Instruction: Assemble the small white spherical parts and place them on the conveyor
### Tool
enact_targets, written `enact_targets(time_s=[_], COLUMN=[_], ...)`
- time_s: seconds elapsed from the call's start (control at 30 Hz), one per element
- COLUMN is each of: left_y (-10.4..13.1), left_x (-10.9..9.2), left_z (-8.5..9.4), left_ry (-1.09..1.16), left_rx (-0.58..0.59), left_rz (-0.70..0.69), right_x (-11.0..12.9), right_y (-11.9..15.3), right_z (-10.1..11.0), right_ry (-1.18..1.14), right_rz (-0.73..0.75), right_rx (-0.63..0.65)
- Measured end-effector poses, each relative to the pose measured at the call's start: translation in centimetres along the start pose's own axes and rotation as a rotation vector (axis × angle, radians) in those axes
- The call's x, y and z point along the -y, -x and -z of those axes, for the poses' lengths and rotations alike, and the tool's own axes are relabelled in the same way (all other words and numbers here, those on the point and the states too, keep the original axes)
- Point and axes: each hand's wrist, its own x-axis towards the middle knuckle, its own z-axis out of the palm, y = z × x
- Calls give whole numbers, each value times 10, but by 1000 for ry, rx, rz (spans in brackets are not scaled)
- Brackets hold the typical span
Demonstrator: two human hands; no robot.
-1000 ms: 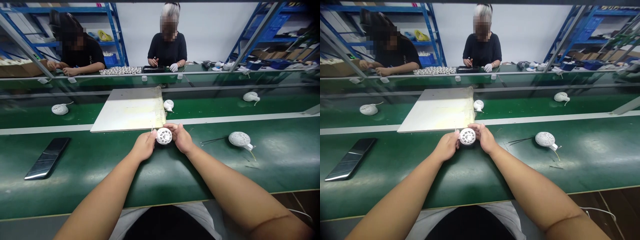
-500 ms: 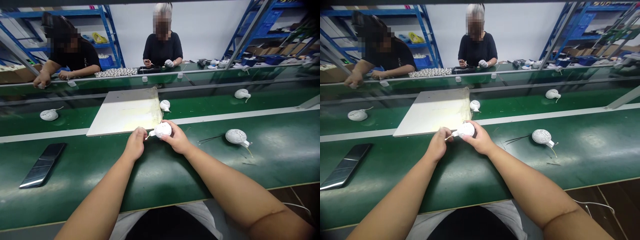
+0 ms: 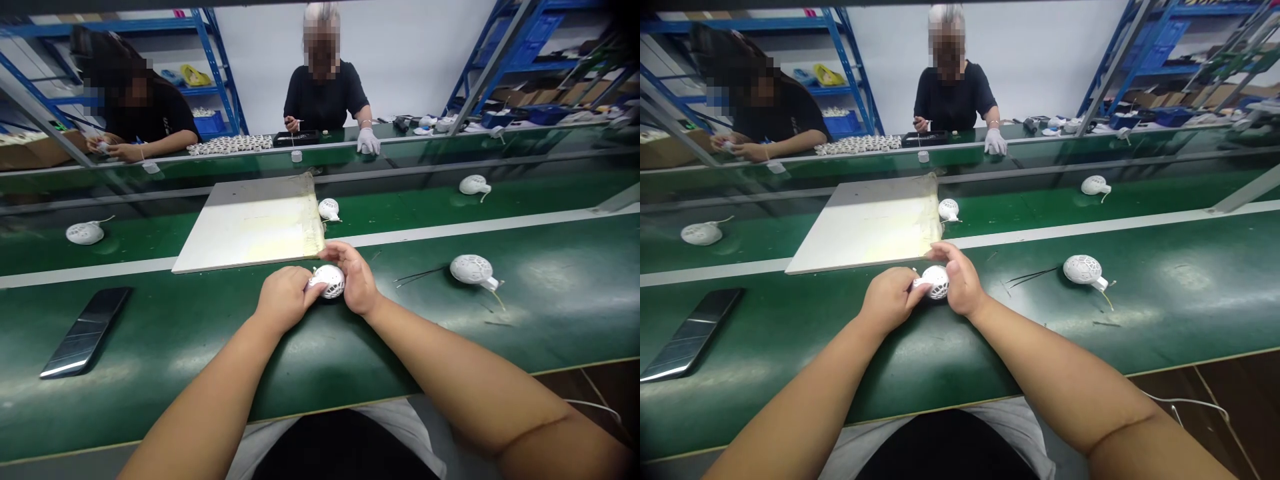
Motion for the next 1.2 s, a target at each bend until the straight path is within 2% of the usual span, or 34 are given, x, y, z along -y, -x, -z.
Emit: enact_targets(time_s=[0.1,0.17,0.33,0.5,0.57,0.7,0.77,0.83,1.0,1.2], left_y=[1,2,1,1,0,-7,-11,-13,-12,-11], left_x=[-4,-6,-12,-15,-12,0,6,10,16,18], left_z=[-3,-4,-2,-2,-6,-10,-7,0,10,11], left_ry=[-24,-36,8,186,421,1298,1645,1808,1792,1775], left_rx=[-33,-28,52,151,147,94,41,-8,-129,-139], left_rz=[-33,-27,-16,31,174,609,731,769,671,652], right_x=[4,5,4,3,3,-1,-5,-9,-15,-16], right_y=[4,5,4,3,0,-10,-14,-16,-16,-15], right_z=[-1,0,4,4,3,4,7,9,12,12], right_ry=[12,31,51,77,52,22,24,37,81,126], right_rz=[14,-1,-49,-104,-84,-60,-132,-216,-278,-292], right_rx=[58,49,22,13,-37,-189,-223,-222,-167,-116])
